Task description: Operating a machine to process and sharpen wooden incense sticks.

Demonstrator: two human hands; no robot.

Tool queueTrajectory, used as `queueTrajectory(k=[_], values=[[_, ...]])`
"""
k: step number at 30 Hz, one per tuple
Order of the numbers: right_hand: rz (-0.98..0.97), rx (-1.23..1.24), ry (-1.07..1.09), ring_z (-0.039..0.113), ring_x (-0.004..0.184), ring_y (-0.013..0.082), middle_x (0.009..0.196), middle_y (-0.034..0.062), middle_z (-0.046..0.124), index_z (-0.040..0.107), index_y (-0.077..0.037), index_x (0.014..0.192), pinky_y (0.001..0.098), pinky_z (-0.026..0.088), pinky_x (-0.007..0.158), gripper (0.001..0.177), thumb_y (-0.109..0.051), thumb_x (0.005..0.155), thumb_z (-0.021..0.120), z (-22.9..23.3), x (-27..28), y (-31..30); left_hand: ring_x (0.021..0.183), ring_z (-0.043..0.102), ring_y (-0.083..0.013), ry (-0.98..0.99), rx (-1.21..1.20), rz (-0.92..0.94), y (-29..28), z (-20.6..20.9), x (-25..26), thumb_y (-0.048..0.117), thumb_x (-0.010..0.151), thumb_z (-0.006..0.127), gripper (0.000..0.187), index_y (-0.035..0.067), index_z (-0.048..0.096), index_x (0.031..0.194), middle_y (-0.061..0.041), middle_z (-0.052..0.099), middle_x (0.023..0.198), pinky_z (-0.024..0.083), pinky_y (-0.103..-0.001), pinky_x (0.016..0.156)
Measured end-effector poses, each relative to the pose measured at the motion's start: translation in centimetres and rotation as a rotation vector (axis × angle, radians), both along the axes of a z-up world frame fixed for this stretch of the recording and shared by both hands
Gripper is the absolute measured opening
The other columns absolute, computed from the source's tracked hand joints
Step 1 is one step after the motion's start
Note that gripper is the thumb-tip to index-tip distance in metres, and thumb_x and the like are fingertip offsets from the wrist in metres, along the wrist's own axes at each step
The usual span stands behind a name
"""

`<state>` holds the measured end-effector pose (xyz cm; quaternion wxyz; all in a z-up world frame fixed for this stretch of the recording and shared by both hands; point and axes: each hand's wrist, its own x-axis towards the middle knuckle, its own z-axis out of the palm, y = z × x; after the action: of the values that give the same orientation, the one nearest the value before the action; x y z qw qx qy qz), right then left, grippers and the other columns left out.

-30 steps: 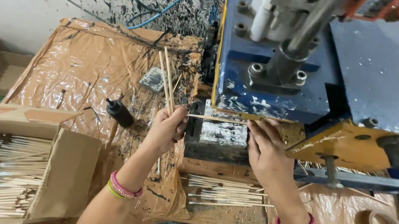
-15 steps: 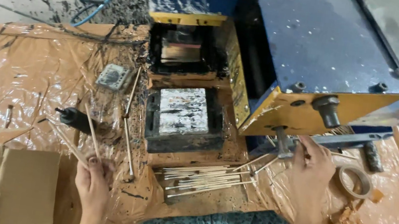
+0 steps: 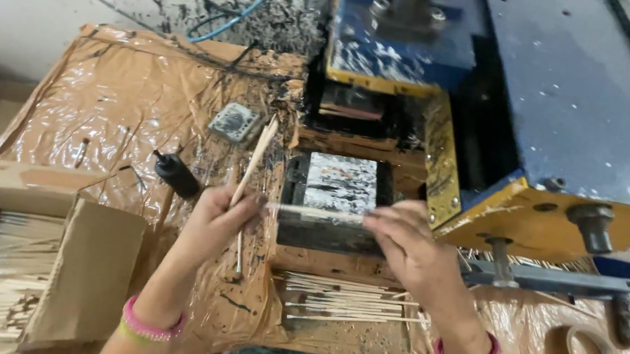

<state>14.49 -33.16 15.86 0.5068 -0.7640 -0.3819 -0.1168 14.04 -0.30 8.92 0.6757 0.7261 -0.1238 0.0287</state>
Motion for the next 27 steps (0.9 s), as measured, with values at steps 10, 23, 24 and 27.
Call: queueTrajectory(k=[10,23,24,27], values=[[-0.501,-0.400,-0.278,0.062,0.118,0.0334,0.123,0.0174,0.068,0.067,0.001,0.121,0.0391,0.052,0.098,0.029,-0.005,0.093,0.062,-1.3,0.7,1.6,0.040,0.040,-0.0062,0.433,-0.609,0.072,-2.8,-2.3,5.3,0.015,0.099,0.063,0.026,0.009,0.060,0.074,0.003,0.051,0.052,0.027,-0.022,0.037],[-0.555,-0.299,-0.526,0.073,0.101,0.0205,0.108,0.0030,0.075,0.075,-0.009,0.108,0.0305,0.056,0.090,0.016,-0.007,0.092,0.071,1.2,-0.9,1.0,0.055,0.048,-0.0046,0.402,-0.709,0.290,-3.3,-0.2,1.1,0.018,0.102,0.052,0.019,0.009,0.066,0.113,0.002,0.057,0.073,0.040,-0.018,0.047],[-0.565,-0.303,-0.526,0.073,0.101,0.0205,0.108,0.0030,0.075,0.075,-0.009,0.108,0.0305,0.056,0.090,0.016,-0.007,0.092,0.071,-0.8,-1.3,-1.3,0.055,0.048,-0.0046,0.405,-0.708,0.279,-2.8,-0.7,-0.1,0.018,0.102,0.052,0.019,0.009,0.066,0.113,0.002,0.057,0.073,0.040,-0.018,0.047],[-0.696,-0.146,-0.406,0.069,0.070,0.0170,0.096,0.0073,0.076,0.074,-0.006,0.109,0.0230,0.051,0.063,0.018,-0.001,0.091,0.074,-5.9,-2.9,-7.9,0.060,0.047,-0.0041,0.350,-0.474,0.492,-1.3,-2.5,-4.2,0.014,0.105,0.047,0.022,0.011,0.064,0.119,0.002,0.061,0.081,0.037,-0.017,0.047]])
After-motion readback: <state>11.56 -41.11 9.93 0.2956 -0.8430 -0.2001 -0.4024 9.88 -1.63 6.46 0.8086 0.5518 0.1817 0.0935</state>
